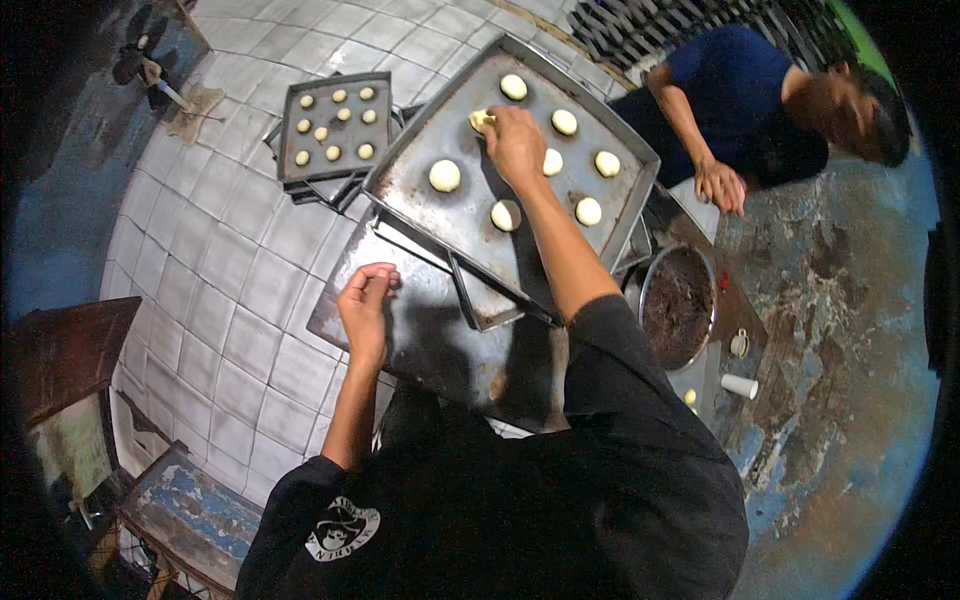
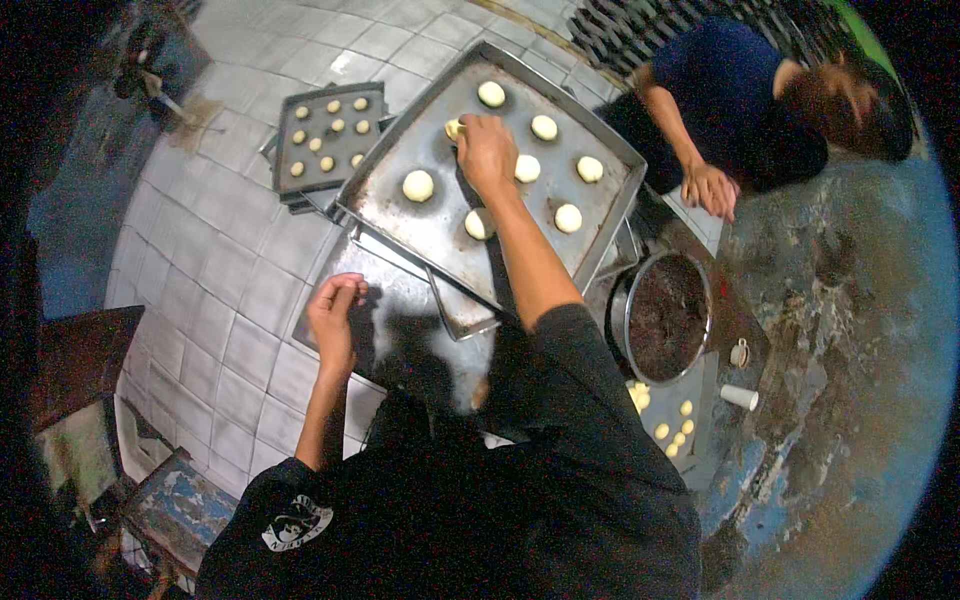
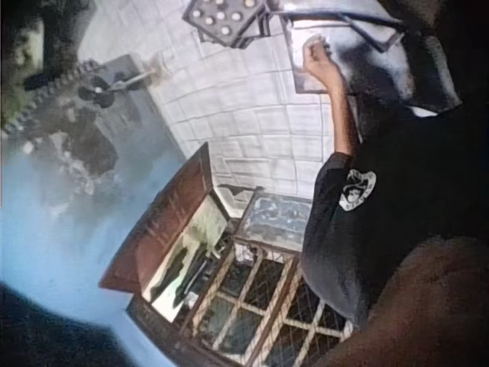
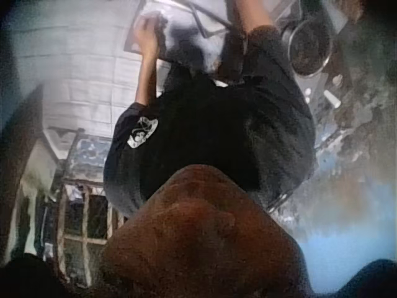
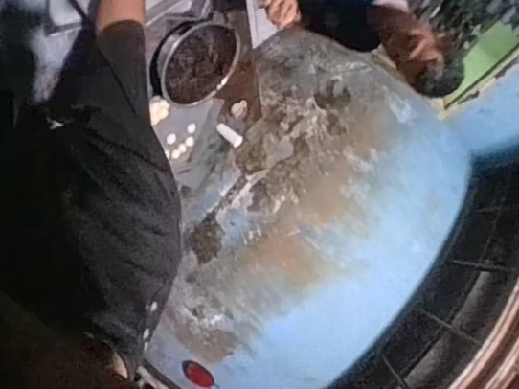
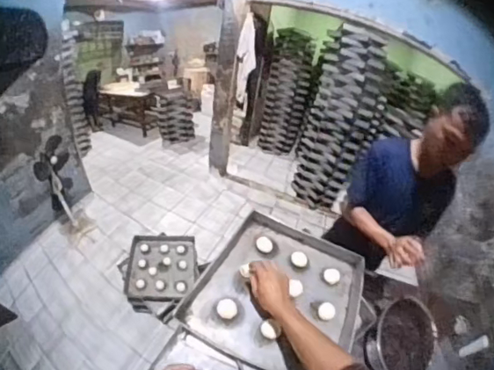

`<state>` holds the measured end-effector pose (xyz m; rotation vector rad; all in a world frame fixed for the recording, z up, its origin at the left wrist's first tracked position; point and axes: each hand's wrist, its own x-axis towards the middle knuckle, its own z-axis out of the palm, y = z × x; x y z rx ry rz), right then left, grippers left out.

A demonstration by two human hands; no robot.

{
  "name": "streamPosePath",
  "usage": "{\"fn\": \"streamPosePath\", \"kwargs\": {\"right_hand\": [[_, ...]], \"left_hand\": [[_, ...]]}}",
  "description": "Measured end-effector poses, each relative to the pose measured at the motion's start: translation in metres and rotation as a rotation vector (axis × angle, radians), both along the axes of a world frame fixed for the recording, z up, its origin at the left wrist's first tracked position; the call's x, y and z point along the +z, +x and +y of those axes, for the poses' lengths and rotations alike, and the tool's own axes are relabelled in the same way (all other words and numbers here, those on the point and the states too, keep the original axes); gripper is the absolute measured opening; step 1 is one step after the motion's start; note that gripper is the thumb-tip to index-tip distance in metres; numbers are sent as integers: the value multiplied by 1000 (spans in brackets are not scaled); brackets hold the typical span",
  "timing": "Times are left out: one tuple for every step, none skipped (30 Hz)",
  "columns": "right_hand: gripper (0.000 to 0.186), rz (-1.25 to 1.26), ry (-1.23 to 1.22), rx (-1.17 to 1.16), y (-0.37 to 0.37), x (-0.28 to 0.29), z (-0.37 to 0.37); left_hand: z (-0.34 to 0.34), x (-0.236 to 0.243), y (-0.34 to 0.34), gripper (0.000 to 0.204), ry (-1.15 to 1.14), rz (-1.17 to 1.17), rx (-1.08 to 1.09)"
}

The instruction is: The person fills small pieces of dough with a dark paste using a small stick, pinches the dough closed, and places the shaped rolls onto metal trays.

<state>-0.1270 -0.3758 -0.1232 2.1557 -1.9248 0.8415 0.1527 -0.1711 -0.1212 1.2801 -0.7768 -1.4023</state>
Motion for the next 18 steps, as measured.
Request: {"fn": "streamPosePath", "kwargs": {"right_hand": [[13, 127, 71, 6, 7, 1, -13], [13, 119, 54, 15, 8, 0, -26], [15, 201, 132, -57, -3, -12, -36], [16, 280, 218, -118, -3, -13, -39], [16, 270, 213, -124, -9, -14, -37], [18, -90, 227, -158, -9, -10, -28], [21, -439, 227, -203, -23, -6, -18], [27, -819, 341, -27, -44, -5, 1], [27, -990, 521, 30, -31, 20, 34], [27, -1168, 586, 100, -29, 42, 74], [26, -1282, 633, 115, -7, 72, 113], [25, -1391, 663, 106, -8, 84, 150], [25, -1522, 678, 146, -13, 78, 182], [26, -1635, 652, 121, -17, 83, 215], [28, -1746, 611, 98, -19, 91, 243], [30, -1812, 527, 93, -23, 86, 266], [32, -1869, 434, 73, -30, 83, 292], [37, -1881, 355, -39, -35, 77, 311]], "left_hand": [[-1, 7, -4, 15, 5, 16, 1], [-3, 15, -8, 14, -20, -2, -6], [-6, 22, -14, 14, -41, -20, -31], [-6, 29, -15, 14, -59, -35, -29], [-8, 35, -16, 14, -77, -9, -38], [-8, 40, -16, 15, -80, -3, -44], [-12, 43, -22, 17, -90, 17, -62], [-19, 47, -33, 17, -94, 22, -81], [-24, 49, -37, 20, -177, -20, -79], [-27, 53, -50, 24, -260, -46, -110], [-29, 60, -56, 34, -256, -66, -144], [-29, 65, -73, 33, -177, 0, -222], [-26, 67, -89, 33, -91, 56, -304], [-22, 75, -105, 32, -96, 49, -486], [-12, 72, -119, 28, -43, 92, -581], [1, 74, -132, 26, -27, 63, -584], [19, 76, -148, 23, -7, 42, -597], [36, 68, -160, 20, -37, -27, -570]]}}
